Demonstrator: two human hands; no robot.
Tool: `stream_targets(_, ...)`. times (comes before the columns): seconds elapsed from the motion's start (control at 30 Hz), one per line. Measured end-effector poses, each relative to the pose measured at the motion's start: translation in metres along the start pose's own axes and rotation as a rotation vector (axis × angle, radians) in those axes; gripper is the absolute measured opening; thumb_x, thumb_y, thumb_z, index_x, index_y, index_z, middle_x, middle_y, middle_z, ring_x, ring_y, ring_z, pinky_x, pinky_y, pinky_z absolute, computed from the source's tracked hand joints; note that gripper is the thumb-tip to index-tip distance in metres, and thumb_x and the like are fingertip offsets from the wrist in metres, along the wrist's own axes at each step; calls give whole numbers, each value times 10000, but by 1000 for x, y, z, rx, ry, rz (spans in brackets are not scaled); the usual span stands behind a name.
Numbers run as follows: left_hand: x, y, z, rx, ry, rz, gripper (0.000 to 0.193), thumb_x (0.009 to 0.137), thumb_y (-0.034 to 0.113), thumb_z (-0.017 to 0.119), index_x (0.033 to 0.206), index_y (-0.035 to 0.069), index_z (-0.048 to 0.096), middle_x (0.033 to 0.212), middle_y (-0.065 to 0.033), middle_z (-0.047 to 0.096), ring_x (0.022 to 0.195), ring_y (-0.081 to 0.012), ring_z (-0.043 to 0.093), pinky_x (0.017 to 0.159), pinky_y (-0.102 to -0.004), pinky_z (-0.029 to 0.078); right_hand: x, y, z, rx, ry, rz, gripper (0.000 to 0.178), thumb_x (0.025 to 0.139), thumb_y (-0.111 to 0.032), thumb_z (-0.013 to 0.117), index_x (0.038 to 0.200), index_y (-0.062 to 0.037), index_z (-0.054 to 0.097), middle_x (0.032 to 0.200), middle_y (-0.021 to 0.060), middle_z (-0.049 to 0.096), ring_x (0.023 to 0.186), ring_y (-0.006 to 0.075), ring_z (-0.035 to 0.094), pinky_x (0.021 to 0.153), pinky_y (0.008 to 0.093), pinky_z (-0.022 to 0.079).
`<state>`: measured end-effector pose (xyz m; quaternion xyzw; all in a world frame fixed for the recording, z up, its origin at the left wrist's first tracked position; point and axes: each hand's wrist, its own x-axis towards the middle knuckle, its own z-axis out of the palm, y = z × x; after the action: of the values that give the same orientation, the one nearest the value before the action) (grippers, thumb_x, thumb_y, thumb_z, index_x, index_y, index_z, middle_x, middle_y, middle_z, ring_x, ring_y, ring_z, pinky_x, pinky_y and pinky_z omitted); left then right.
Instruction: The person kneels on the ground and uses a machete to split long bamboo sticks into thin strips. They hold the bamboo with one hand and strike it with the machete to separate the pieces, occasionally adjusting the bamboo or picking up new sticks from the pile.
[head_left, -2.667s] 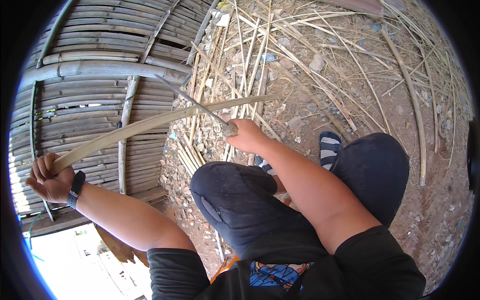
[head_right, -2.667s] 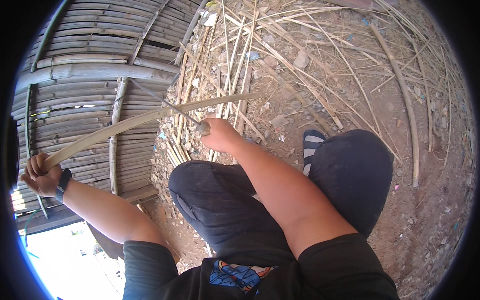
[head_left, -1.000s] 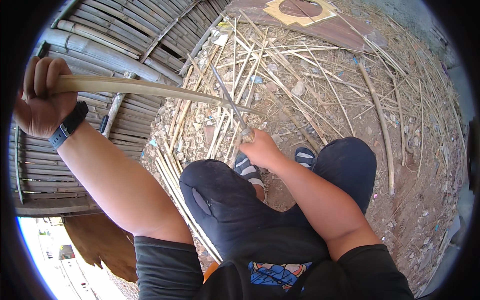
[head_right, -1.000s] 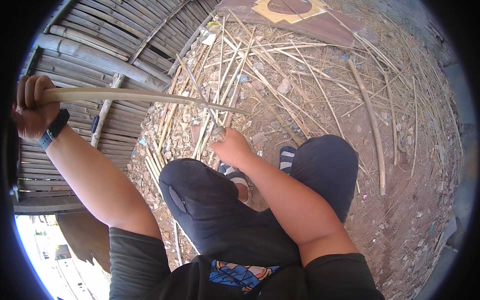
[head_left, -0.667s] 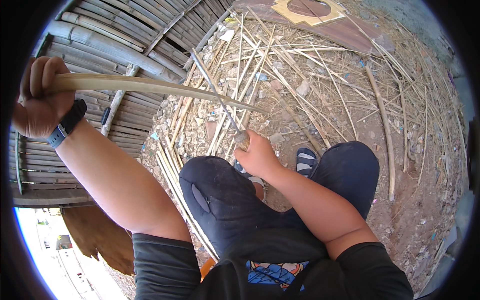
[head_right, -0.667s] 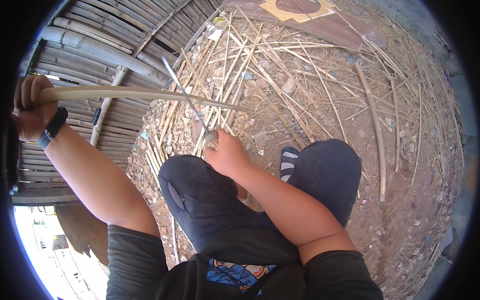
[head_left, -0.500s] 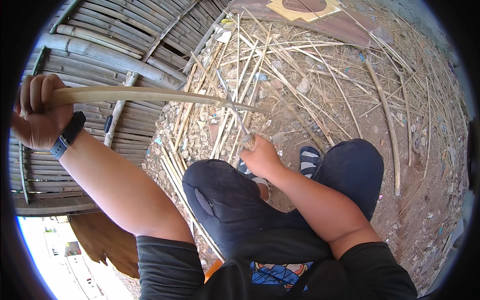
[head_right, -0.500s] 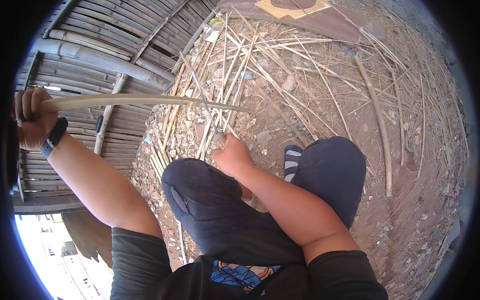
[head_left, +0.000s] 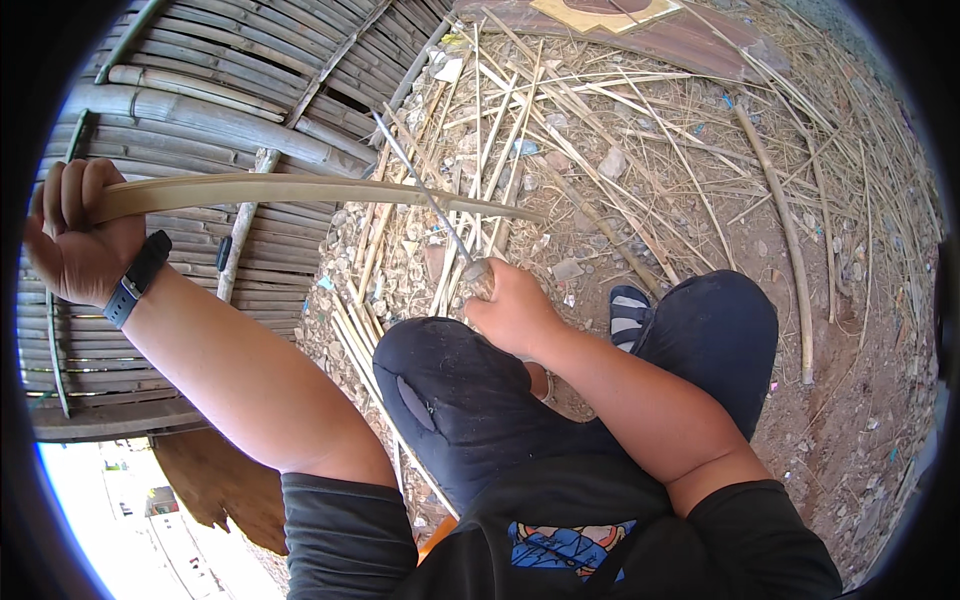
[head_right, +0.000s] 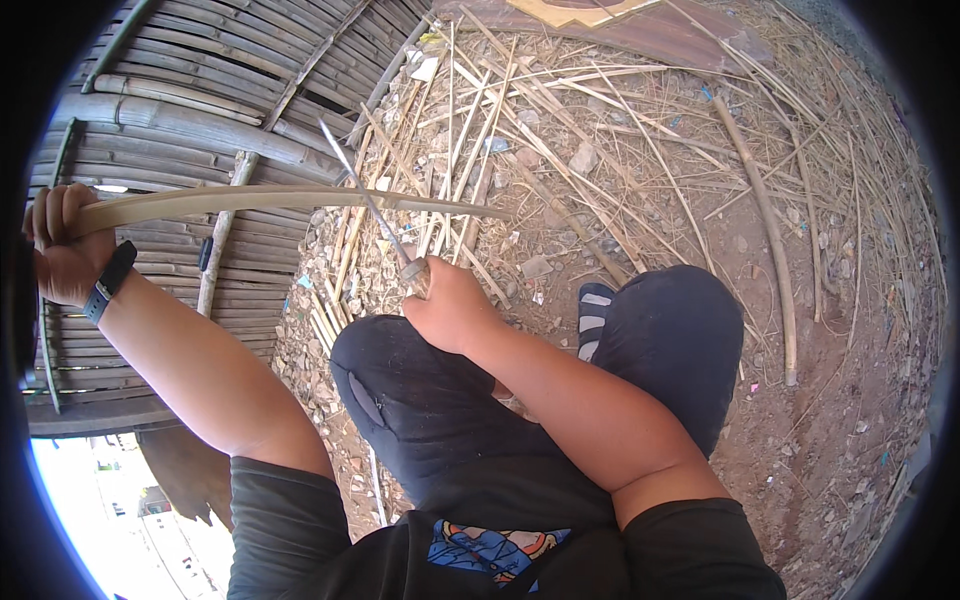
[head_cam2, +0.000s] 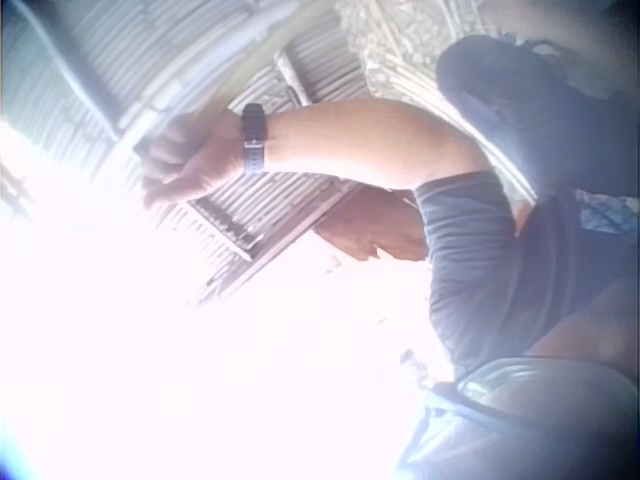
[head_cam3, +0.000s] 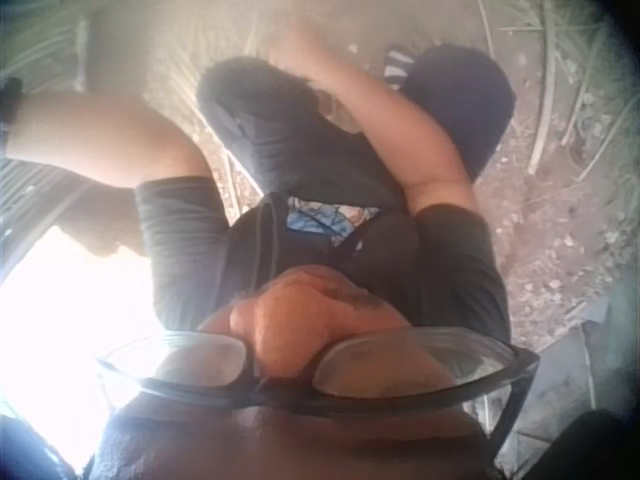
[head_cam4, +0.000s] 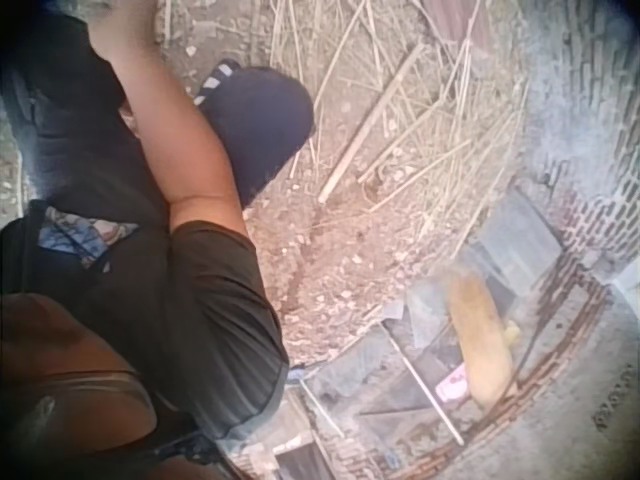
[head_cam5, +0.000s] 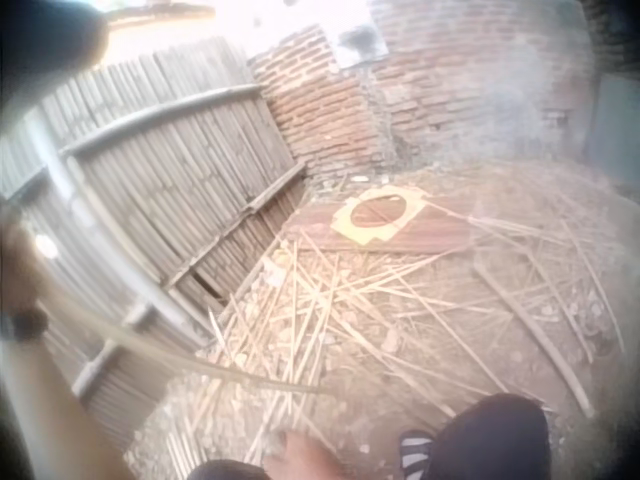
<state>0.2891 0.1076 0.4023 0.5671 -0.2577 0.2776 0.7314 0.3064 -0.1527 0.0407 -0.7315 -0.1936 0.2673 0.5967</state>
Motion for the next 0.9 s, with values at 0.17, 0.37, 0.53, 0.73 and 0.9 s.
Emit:
stream_targets(0.17,0,-17,21,59,36,46,422,683,133,818,625,159,401,603,66,333,524,-79,292,536,-253,247,11,40,10,16,162,-4,464,755,-161,661,1129,102,575,671,212,632,642,336,654,645,412,504)
stream_targets(0.37,-4,-5,9,20,15,19,416,673,111,834,649,153,421,598,70,325,518,-77,288,530,-246,247,-2,-7,-1,9,103,-175,486,752,-168,654,1136,116,566,795,262,660,763,372,675,732,415,519)
stream_targets(0.53,-2,-13,12,27,18,27,426,696,130,834,634,160,414,600,68,326,520,-78,287,531,-245,240,9,21,8,-34,124,-105,415,754,-165,652,1086,77,598,816,276,655,790,377,674,746,428,515)
stream_targets(0.73,-10,-10,8,133,77,88,459,770,162,805,615,172,374,616,57,314,535,-86,274,542,-260,235,11,28,11,47,62,-13,392,774,-175,646,1084,61,595,842,263,659,812,392,663,757,442,516)
stream_targets(0.9,-12,-13,15,140,74,65,453,784,168,796,627,165,371,613,44,320,539,-93,275,551,-260,237,1,8,4,-100,56,-169,540,767,-181,662,1201,119,548,818,260,654,777,373,662,739,404,518)
